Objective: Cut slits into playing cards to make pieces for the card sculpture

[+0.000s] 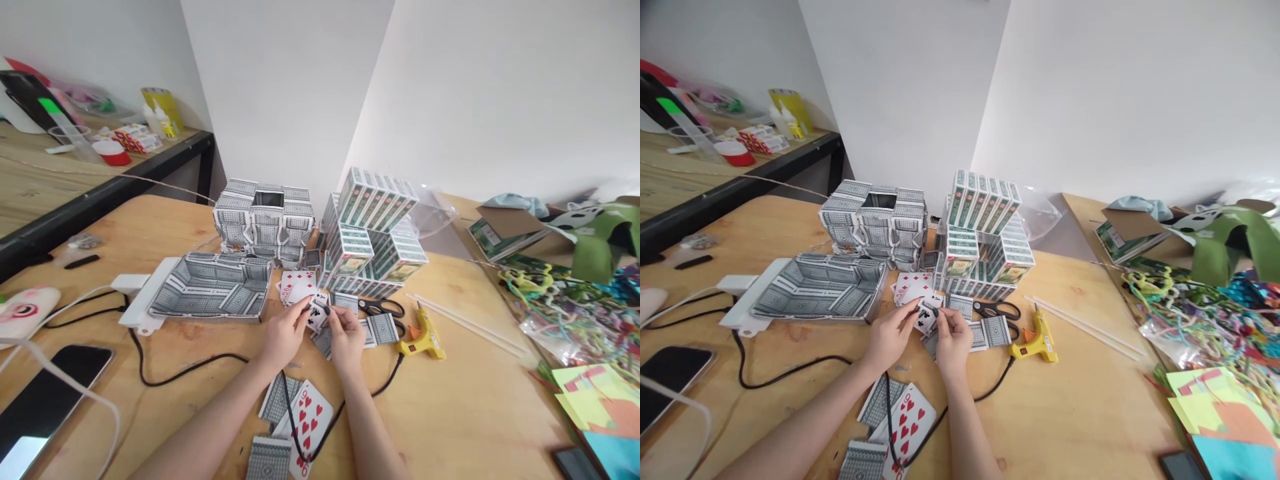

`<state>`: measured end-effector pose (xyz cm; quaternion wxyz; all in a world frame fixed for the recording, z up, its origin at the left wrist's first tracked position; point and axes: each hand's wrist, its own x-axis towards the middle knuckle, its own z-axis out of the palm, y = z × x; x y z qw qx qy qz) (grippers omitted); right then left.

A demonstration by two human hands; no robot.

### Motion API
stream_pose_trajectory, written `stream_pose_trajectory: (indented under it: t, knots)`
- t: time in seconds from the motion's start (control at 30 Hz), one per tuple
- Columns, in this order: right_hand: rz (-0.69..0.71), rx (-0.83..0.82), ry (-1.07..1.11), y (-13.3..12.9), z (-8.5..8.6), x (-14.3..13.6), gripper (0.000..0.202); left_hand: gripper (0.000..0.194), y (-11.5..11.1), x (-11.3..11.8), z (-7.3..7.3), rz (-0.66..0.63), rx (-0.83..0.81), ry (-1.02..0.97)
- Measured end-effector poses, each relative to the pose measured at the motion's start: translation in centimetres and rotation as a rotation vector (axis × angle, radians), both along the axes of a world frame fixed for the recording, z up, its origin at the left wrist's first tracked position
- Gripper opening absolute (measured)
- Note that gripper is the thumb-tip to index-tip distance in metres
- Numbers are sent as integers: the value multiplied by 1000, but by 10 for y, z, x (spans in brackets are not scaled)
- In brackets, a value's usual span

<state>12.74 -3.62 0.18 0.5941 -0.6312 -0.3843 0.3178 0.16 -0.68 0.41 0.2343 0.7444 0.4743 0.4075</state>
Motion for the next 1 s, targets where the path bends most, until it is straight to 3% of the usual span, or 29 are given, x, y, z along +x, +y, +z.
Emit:
stream_pose_trajectory:
  t: [0.27, 0.6, 0.73, 1.0]
  knots:
    - [-35, -18, -96, -1, 0, -2, 23, 39, 4, -3, -5, -55, -17, 38]
    - [-24, 43, -381, -6, 3, -5, 20, 23, 1, -1, 11, -24, -67, -68]
    - [-21, 69, -473, -7, 4, -6, 20, 16, 3, -2, 8, 10, -65, -105]
    - [-43, 84, -481, -6, 1, -2, 21, 23, 0, -2, 4, 29, -11, -58]
